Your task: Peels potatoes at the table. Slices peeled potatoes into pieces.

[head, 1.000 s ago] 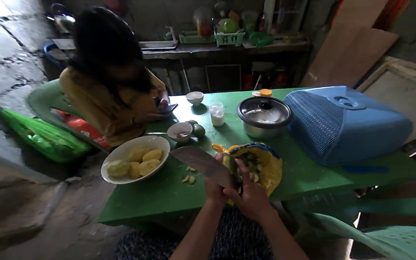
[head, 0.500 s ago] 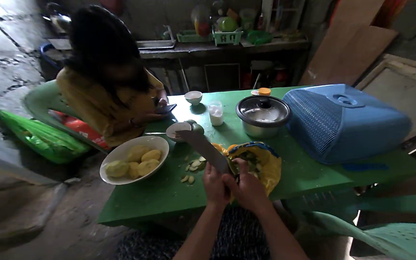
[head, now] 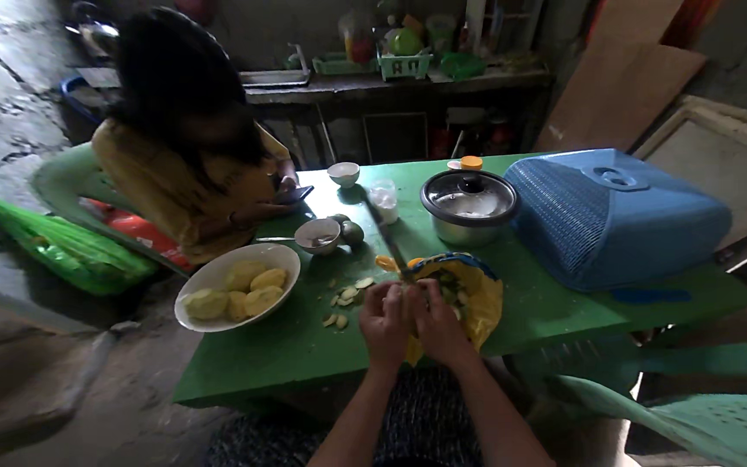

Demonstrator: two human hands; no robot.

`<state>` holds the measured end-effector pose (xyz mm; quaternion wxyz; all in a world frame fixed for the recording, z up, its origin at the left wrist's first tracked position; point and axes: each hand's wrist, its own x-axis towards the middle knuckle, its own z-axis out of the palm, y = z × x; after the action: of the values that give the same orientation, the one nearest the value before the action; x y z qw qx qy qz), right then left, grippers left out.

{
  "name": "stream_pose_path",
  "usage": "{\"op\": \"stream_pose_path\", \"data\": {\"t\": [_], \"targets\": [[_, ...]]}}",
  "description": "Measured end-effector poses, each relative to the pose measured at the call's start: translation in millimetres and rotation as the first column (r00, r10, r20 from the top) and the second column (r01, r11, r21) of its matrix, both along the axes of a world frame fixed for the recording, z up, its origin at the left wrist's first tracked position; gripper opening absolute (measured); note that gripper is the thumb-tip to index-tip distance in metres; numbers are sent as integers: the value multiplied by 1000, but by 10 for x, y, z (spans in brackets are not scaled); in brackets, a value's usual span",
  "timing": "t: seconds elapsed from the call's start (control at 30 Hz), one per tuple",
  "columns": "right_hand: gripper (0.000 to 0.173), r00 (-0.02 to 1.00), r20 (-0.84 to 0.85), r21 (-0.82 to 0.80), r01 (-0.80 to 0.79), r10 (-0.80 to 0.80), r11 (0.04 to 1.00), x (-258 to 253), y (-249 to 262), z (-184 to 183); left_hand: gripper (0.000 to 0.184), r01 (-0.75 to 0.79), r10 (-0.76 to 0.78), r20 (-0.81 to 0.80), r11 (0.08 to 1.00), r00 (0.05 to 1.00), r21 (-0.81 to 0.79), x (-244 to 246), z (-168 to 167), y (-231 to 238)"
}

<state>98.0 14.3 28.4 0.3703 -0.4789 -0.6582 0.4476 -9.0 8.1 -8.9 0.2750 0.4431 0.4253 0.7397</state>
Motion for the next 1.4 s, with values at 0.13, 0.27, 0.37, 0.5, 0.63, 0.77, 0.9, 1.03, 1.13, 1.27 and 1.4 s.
{"op": "stream_pose_path", "data": {"t": [0.13,0.27,0.37,0.5,0.63,0.77,0.9,1.03,1.13,1.27,1.4], "targets": [[51,991,-96,-60,93,-98,994,94,212,-90,28,232,-181,294,962,939,-148,56,111,-72],[64,988,-146,-37,44,-49,998,164,127,-198,54,447,-162,724,867,670,-219,-42,410,-5],[73,1000,-31,86,6,-3,996,201,-20,-228,47,458,-173,748,868,640,-191,-68,510,4],[87,988,145,259,-88,51,962,161,-285,-243,36,458,-305,733,889,608,-11,-115,318,38],[97,945,325,311,-148,41,939,128,-443,-216,33,406,-291,721,914,628,16,-127,218,43],[92,944,327,429,-99,-52,898,93,-473,-239,30,303,-233,646,953,727,3,-94,187,-34],[89,946,311,498,-76,-96,864,81,-449,-253,32,195,-95,605,976,791,-101,-12,278,-91],[92,947,319,441,-115,-36,890,90,-461,-221,30,183,-105,601,981,792,-70,-10,258,-92],[92,953,297,452,-84,-61,888,83,-454,-245,25,183,-99,614,980,783,-75,20,287,-123],[89,954,290,461,-65,-81,885,76,-429,-258,23,191,-113,602,979,791,-68,45,315,-170],[78,973,206,438,-2,-99,899,39,-355,-246,30,203,-126,514,975,849,-96,90,304,-208]]}}
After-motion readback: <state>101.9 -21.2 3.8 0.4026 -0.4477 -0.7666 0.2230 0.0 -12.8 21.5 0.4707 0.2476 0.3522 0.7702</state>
